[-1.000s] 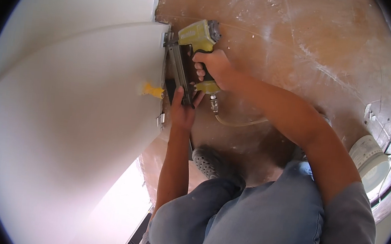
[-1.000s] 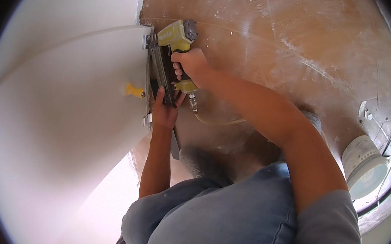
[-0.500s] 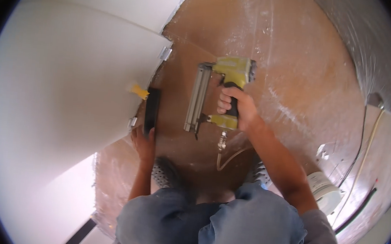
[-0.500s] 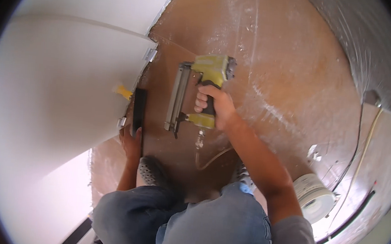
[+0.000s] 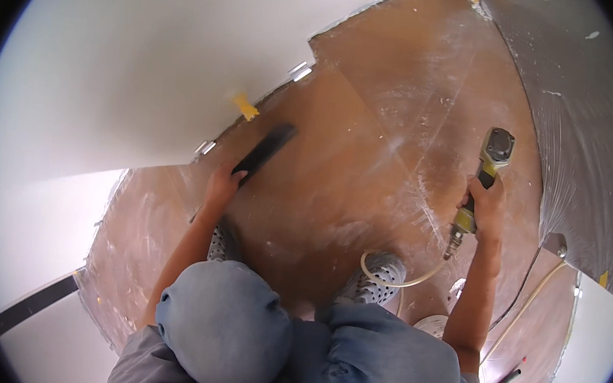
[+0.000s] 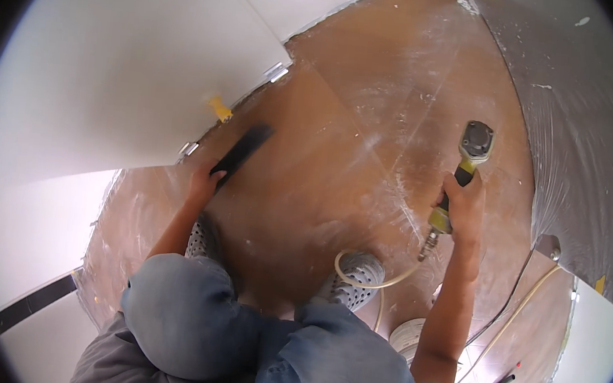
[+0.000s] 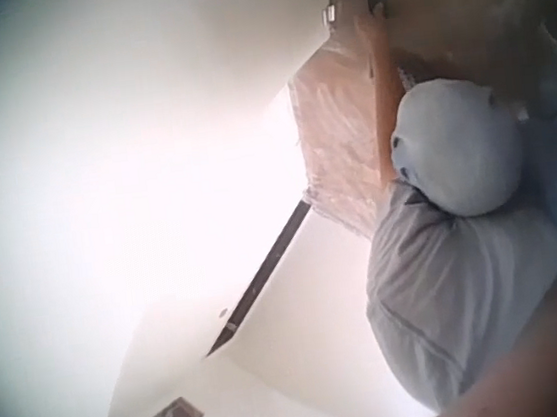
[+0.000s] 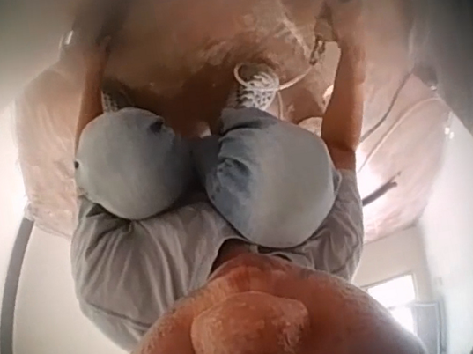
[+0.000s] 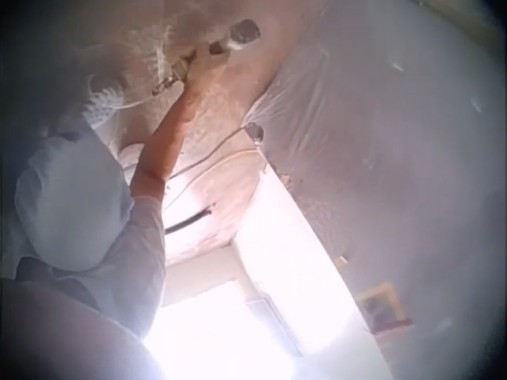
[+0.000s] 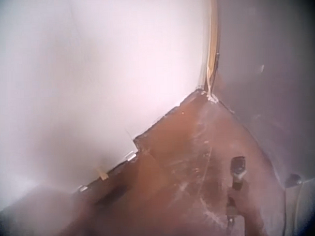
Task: The recorder is installing black baseboards along a wall using a nail gun and plastic spacers.
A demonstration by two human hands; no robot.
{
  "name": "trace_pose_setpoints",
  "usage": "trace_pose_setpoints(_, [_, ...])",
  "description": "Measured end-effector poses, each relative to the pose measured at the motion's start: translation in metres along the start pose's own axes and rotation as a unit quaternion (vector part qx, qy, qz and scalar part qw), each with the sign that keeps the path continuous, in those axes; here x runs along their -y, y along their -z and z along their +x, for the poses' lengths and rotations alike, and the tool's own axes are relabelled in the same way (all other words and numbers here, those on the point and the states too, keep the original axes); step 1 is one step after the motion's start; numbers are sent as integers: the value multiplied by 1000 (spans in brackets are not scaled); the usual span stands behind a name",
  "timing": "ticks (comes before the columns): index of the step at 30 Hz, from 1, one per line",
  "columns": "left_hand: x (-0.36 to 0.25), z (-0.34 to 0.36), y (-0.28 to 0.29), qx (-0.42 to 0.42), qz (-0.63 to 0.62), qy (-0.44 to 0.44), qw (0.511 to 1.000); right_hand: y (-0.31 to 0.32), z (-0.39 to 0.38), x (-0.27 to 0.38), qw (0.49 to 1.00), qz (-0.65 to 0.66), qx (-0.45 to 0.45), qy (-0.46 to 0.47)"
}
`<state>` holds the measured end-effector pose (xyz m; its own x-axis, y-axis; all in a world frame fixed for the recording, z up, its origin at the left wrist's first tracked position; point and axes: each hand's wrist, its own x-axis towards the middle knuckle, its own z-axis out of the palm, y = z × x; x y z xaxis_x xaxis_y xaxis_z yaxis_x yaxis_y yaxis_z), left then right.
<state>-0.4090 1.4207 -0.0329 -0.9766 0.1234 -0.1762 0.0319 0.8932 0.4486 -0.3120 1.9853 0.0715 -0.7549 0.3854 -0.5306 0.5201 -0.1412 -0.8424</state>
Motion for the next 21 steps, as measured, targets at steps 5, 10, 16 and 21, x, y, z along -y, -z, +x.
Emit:
trace_pose_setpoints(5, [-97, 47, -11, 67, -60, -167, 982, 11, 38, -43, 799, -553, -177, 155])
trace_pose_setpoints(10, [-166, 116, -37, -15, -5, -53, 998, -6, 51, -60, 702, -702, -98, 65])
trace_pose_setpoints(16, [-173, 160, -43, -31, 33, 28, 999, 6, 52, -101, 718, -677, -61, 152])
trace_pose_setpoints(21, [-178, 162, -38, -12, 0, 1, 1000, 13, 38, -90, 758, -648, -29, 71])
